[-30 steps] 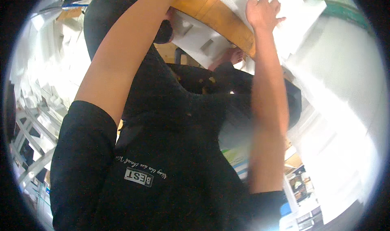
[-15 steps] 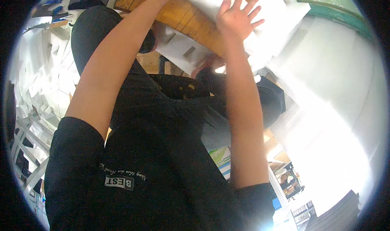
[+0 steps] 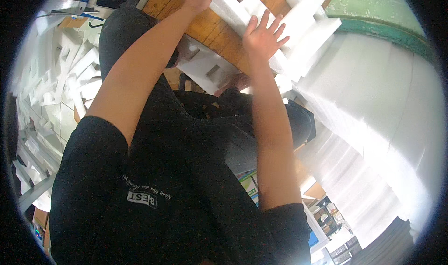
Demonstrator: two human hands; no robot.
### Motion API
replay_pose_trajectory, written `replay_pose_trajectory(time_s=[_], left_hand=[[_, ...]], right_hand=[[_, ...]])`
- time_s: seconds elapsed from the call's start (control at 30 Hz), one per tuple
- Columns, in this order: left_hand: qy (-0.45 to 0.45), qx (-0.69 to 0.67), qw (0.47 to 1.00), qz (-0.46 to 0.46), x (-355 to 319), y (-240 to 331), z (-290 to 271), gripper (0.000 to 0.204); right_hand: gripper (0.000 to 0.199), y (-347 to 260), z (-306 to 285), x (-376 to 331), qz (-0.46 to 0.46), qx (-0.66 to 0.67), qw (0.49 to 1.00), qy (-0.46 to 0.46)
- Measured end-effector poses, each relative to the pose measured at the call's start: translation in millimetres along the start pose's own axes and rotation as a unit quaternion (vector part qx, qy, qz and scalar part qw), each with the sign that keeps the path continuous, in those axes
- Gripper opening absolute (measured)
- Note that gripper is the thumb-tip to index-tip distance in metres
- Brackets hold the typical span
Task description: The person sits on the floor and assembles white foam pieces into rectangular frames by hand. They pick up individual foam strips, fit them into slots on a wooden board, and stack the completed frames.
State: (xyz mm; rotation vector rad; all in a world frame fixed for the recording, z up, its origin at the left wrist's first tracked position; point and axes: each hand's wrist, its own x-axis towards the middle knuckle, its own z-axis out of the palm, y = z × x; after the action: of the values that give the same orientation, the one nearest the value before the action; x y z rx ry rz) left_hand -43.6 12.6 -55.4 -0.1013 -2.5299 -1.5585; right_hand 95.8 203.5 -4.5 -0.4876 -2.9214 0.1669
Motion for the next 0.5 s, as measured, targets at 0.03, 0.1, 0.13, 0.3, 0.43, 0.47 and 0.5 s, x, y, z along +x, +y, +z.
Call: replay_pose_trajectory(time_s=[0.03,0.1,0.13,0.3,0.43,0.47,0.5], left_hand=[[-0.001,-0.006,1.0,-0.031,0.7,-1.4,-1.8,0.118],[0.007,-0.047,0.997,-0.06,6.8,3.8,-7.4,0.123],[0.016,-0.08,0.995,-0.062,6.0,5.6,-7.3,0.126],[-0.041,-0.222,0.971,-0.075,9.0,2.7,-2.4,0.107],[0.046,-0.018,0.999,0.011,1.3,-15.3,6.9,0.079],[0.035,-0.074,0.997,-0.017,-0.3,-16.6,8.3,0.076],[0.027,-0.125,0.991,-0.048,0.2,-14.3,4.7,0.074]], right_hand=[[0.069,-2.3,-4.5,1.6,0.002,0.006,1.0,-0.016],[0.072,-8.3,-11.6,8.8,0.029,-0.032,0.998,-0.051],[0.074,-12.6,-14.7,15.7,0.041,-0.05,0.996,-0.069],[0.07,-47.3,-13.9,61.5,-0.243,0.028,0.961,-0.132],[0.053,-67.9,-7.1,68.4,-0.241,-0.046,0.949,-0.197],[0.049,-69.6,-3.7,65.0,-0.242,-0.059,0.951,-0.184],[0.044,-74.4,3.6,67.7,-0.255,-0.059,0.951,-0.163]])
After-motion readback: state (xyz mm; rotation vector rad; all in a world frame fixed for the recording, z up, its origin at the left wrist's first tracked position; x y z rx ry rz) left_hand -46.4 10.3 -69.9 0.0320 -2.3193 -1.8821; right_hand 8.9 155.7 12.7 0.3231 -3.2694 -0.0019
